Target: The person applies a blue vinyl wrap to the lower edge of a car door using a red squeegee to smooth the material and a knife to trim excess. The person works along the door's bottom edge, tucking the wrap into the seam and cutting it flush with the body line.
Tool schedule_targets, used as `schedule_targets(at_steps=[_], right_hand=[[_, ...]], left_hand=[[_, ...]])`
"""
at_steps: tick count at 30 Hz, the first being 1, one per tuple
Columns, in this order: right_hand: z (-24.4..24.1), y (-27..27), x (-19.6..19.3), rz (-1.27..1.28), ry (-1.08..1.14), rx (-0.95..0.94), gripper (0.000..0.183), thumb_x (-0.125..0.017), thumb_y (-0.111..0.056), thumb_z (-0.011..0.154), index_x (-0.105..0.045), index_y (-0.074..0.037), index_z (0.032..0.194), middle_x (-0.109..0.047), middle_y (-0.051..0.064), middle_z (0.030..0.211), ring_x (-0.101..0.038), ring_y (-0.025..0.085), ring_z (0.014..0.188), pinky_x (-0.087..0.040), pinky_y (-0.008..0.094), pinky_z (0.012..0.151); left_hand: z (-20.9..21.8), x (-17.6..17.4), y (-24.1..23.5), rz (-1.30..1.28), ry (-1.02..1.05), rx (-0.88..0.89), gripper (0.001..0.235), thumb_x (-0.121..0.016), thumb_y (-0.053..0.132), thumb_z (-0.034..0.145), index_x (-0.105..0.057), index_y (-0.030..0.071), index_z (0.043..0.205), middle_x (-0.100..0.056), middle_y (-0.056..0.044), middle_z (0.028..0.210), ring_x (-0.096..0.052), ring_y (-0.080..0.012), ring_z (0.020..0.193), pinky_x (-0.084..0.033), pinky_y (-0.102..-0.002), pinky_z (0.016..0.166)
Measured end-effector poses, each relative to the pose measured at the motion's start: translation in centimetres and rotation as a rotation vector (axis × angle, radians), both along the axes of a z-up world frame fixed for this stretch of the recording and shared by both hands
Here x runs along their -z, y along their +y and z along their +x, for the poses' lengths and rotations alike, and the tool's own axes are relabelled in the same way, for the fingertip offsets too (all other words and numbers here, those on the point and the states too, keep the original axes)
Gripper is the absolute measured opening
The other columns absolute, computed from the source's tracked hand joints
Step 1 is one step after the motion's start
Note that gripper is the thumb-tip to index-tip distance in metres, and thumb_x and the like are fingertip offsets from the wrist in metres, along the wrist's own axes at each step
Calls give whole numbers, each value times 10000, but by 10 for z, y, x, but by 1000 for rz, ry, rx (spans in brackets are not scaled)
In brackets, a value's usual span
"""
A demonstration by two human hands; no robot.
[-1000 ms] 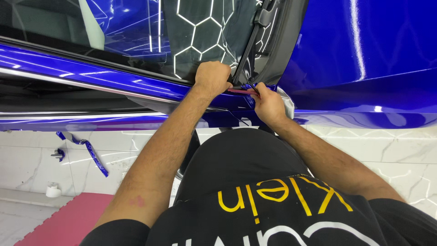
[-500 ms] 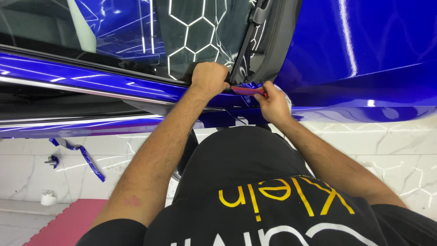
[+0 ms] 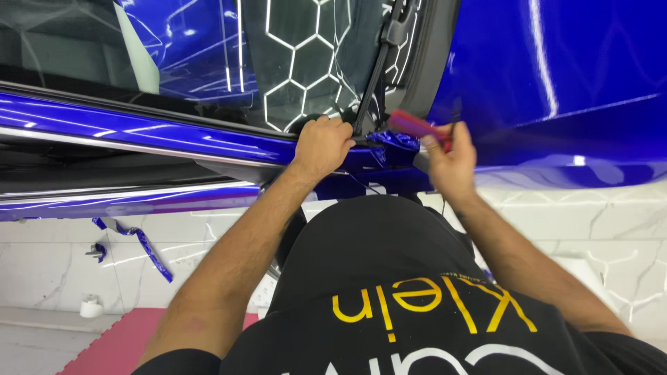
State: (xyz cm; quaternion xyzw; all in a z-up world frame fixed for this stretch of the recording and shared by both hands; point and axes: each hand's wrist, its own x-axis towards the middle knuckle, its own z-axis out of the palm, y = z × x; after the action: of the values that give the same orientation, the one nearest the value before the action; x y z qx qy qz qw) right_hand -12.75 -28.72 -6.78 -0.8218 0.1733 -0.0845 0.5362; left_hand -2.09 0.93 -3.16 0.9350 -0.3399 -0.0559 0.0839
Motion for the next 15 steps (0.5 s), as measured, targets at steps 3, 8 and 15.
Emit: schedule_targets(at_steps=[3, 8, 15], right_hand=[[-16, -28, -34, 224, -43, 62, 163, -800, -57, 1137, -682, -106, 1238, -589, -1, 756, -574, 122, 639, -468, 248, 627], [-43, -38, -57, 332, 30, 69, 117, -727, -85, 1171, -632, -68, 1237, -521, 26, 564, -564, 133, 463, -441, 232, 463], [-69, -34, -64, 371, 73, 71, 155, -733, -83, 1158, -632, -20, 1257, -548, 55, 530, -566, 137, 422, -431, 233, 442]], left_hand=[[-26, 6, -5, 21, -54, 93, 199, -850, 345, 931, -828, 170, 1024, -659, -29, 972, -627, -270, 938, -471, -426, 792], [-34, 4, -17, 36, -41, 82, 232, -883, 293, 935, -823, 162, 1116, -600, -16, 1048, -565, -238, 1010, -429, -416, 869], [-32, 9, -19, 80, 31, 110, 232, -792, 206, 958, -789, 135, 1178, -569, -56, 1278, -491, -274, 1234, -375, -455, 986]])
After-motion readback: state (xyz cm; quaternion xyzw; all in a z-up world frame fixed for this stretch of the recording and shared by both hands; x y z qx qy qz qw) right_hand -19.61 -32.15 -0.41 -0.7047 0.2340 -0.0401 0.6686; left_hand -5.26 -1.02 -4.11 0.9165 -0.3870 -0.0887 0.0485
